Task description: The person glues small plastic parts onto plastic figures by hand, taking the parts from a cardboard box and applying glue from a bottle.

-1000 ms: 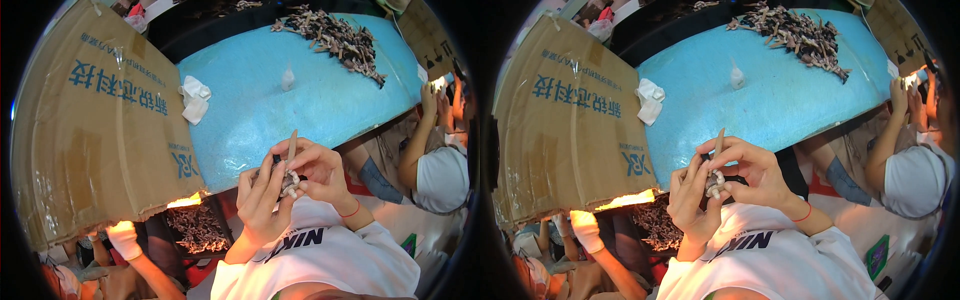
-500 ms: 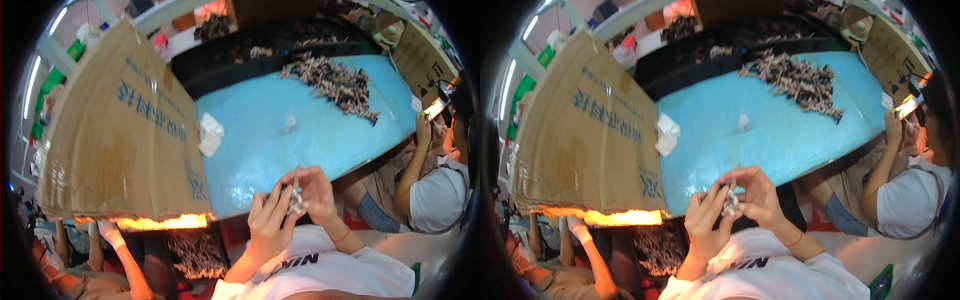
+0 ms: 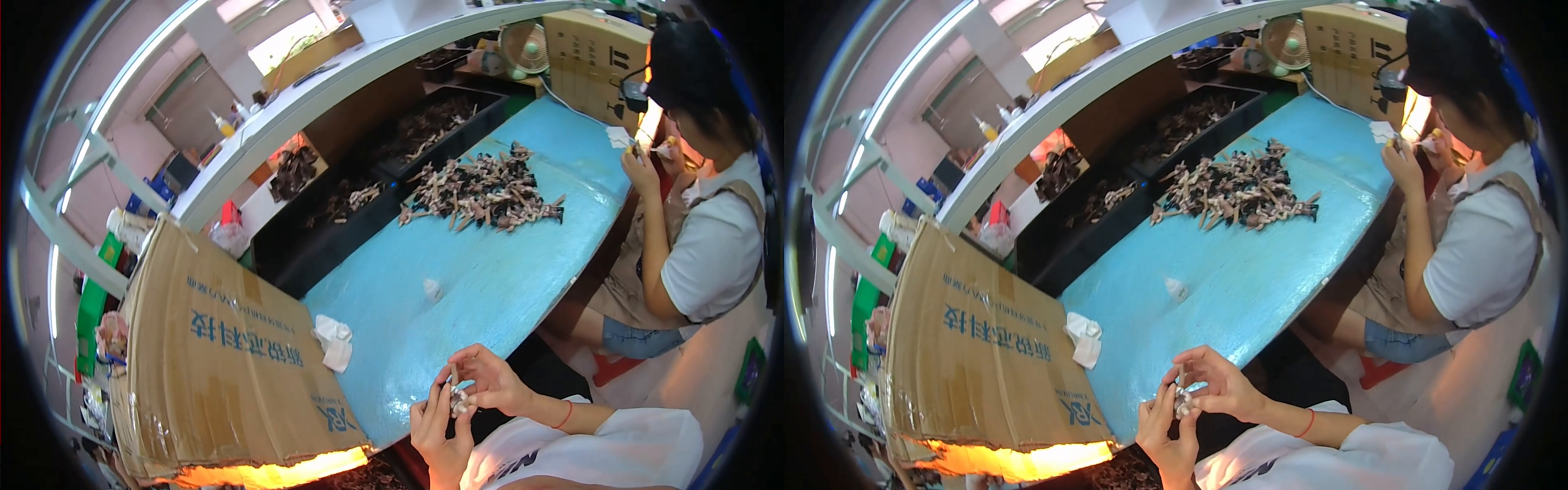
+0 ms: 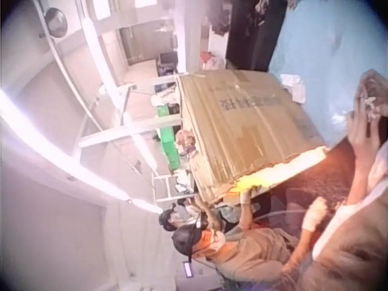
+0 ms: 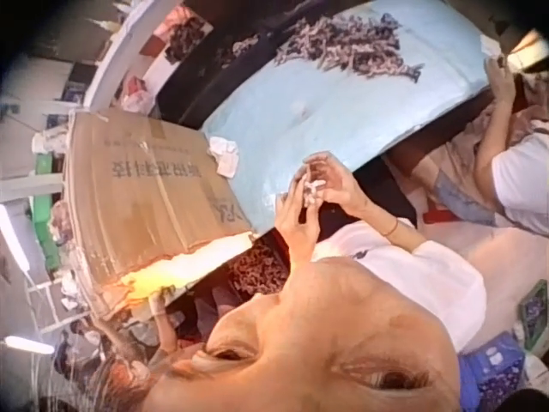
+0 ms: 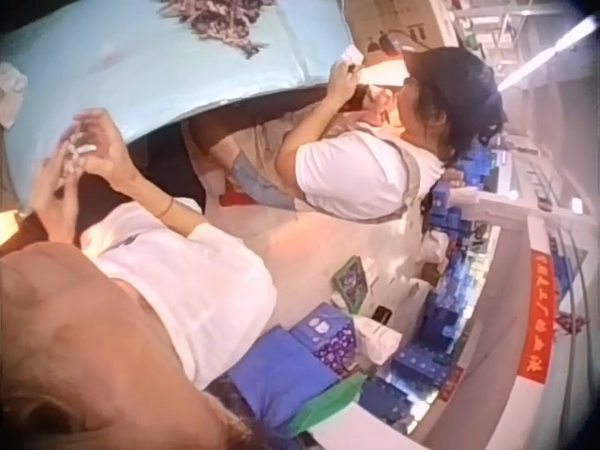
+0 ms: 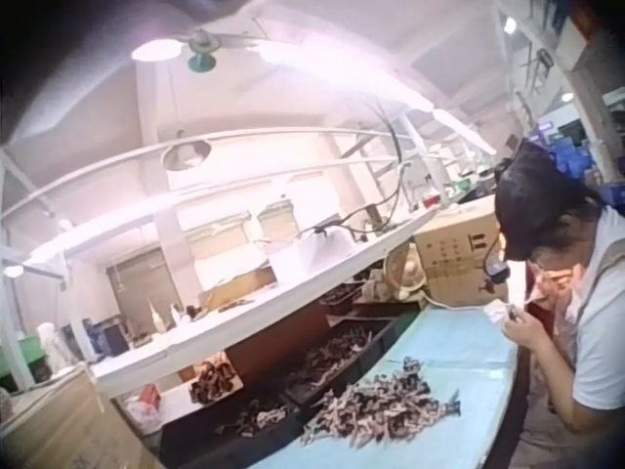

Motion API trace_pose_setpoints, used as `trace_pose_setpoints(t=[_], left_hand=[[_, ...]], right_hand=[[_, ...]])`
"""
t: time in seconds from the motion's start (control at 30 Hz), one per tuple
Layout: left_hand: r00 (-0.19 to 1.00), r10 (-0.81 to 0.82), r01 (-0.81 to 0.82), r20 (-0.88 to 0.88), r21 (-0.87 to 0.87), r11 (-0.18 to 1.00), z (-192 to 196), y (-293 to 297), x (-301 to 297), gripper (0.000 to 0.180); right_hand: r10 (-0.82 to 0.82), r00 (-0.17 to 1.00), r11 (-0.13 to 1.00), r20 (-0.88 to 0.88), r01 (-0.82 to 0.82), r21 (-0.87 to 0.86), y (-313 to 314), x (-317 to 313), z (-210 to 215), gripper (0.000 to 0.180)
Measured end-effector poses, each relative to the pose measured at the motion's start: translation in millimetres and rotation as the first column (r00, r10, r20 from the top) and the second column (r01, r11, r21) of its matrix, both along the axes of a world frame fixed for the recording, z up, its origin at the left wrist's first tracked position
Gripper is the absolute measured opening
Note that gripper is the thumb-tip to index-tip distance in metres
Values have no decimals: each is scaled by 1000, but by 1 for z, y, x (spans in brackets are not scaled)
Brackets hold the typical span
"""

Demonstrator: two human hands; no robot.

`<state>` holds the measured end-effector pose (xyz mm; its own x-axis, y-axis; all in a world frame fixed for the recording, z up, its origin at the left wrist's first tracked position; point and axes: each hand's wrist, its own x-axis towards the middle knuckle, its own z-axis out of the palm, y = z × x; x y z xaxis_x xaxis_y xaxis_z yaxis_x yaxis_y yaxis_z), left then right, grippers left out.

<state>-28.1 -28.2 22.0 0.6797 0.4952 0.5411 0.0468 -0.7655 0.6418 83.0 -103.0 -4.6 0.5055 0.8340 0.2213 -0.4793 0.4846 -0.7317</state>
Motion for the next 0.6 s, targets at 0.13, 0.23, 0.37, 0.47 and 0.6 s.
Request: trace_pose_setpoints(t=[0.13, 0.23, 0.37, 0.47, 0.6], left_hand=[[1000, -13, 13, 14, -1, 1000, 2, -1, 3, 40], [1000, -20, 20, 3, -4, 1000, 1, -2, 4, 40], [999, -45, 45, 0, 0, 999, -2, -9, 1, 30], [999, -42, 41, 18, 28, 999, -3, -8, -1, 31], [998, -53, 53, 20, 14, 999, -5, -8, -2, 32]], right_hand=[[11, 1000, 1000, -8, -11, 0, -2, 0, -3, 55], [9, 1000, 1000, -2, -9, 0, -4, 1, -4, 54], [9, 1000, 1000, 9, -9, -2, -7, 3, -5, 54], [27, 999, 1000, 29, -27, 7, -6, 2, -5, 54], [39, 999, 999, 18, -39, 24, -6, 3, -5, 55]])
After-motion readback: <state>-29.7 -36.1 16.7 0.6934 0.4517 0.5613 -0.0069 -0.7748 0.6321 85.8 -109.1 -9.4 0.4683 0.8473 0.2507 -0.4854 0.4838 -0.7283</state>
